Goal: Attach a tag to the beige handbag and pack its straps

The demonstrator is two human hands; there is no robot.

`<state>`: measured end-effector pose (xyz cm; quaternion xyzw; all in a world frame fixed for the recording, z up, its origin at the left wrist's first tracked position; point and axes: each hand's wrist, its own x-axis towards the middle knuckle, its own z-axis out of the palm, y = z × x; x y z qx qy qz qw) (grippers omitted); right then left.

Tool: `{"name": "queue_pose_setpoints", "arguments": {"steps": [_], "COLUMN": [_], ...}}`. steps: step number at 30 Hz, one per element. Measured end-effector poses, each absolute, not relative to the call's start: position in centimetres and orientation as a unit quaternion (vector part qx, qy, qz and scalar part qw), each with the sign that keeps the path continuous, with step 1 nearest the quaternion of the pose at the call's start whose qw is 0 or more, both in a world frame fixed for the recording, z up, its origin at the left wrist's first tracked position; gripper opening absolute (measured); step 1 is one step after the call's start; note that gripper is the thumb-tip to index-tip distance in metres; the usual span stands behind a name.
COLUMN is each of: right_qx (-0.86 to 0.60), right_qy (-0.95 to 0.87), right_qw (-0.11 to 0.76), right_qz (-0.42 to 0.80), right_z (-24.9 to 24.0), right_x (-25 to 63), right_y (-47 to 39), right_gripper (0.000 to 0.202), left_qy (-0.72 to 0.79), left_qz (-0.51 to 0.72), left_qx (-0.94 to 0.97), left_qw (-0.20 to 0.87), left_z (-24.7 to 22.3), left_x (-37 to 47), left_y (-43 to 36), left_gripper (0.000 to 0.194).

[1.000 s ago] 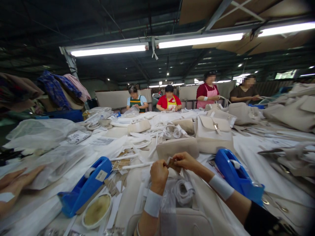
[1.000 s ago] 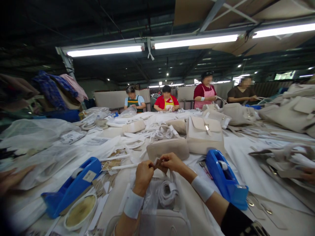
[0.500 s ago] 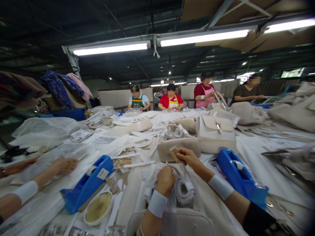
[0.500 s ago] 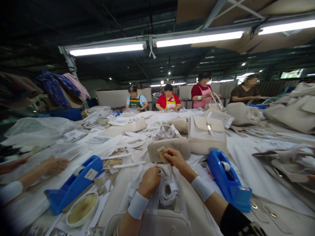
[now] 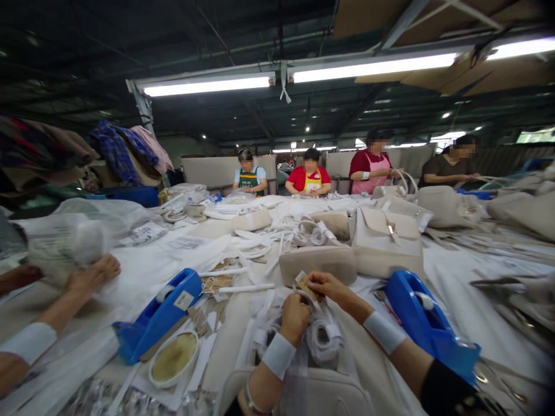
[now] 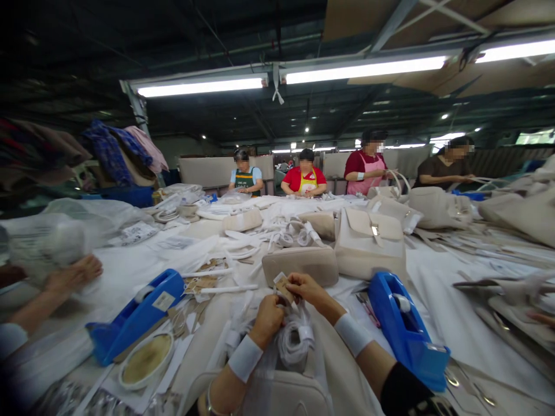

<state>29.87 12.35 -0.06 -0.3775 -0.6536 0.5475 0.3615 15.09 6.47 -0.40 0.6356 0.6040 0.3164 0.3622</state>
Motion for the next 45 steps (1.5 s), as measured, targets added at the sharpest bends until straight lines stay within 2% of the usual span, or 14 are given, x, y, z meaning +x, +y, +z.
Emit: {"name": "queue_pose_setpoints", "arguments": {"steps": [7, 13, 18, 25, 29, 34, 40, 45], "right_qx": [-0.371, -0.367, -0.365, -0.35, -0.35, -0.368, -0.422, -0.46], "right_qy": [-0.655, -0.654, -0.659, -0.675, -0.69, -0.711, -0.755, -0.799], "right_qw": [0.354, 0.358, 0.376, 0.377, 0.373, 0.385, 0.368, 0.315], "right_qz": [0.556, 0.556, 0.54, 0.529, 0.511, 0.46, 0.341, 0.225], "right_z": [-0.2, -0.1, 0.7, 1.9, 1.9, 1.3, 1.2, 2.7], "right_x": [30.4, 30.2, 30.5, 31.2, 31.1, 30.5, 29.7, 28.8], "right_y": [12.0, 11.8, 11.3, 10.2, 9.8, 10.0, 9.7, 8.9], "right_gripper": [0.051, 0.051, 0.052, 0.054, 0.052, 0.042, 0.011, 0.011], "left_qy": [0.649, 0.649, 0.63, 0.585, 0.543, 0.499, 0.492, 0.522], "left_qz": [0.279, 0.284, 0.319, 0.414, 0.494, 0.572, 0.616, 0.622], "left_qx": [0.65, 0.657, 0.646, 0.572, 0.529, 0.475, 0.425, 0.433], "left_qw": [0.28, 0.257, 0.289, 0.399, 0.426, 0.446, 0.445, 0.392], "left_z": [-0.5, -0.2, 0.8, 0.7, 0.9, 1.1, 0.7, 0.9], "left_x": [15.6, 15.8, 15.2, 14.2, 13.6, 13.1, 13.0, 13.0], "left_y": [6.3, 5.9, 6.0, 6.6, 6.5, 6.3, 6.6, 6.8], "left_gripper": [0.032, 0.029, 0.019, 0.022, 0.017, 0.015, 0.024, 0.017]}}
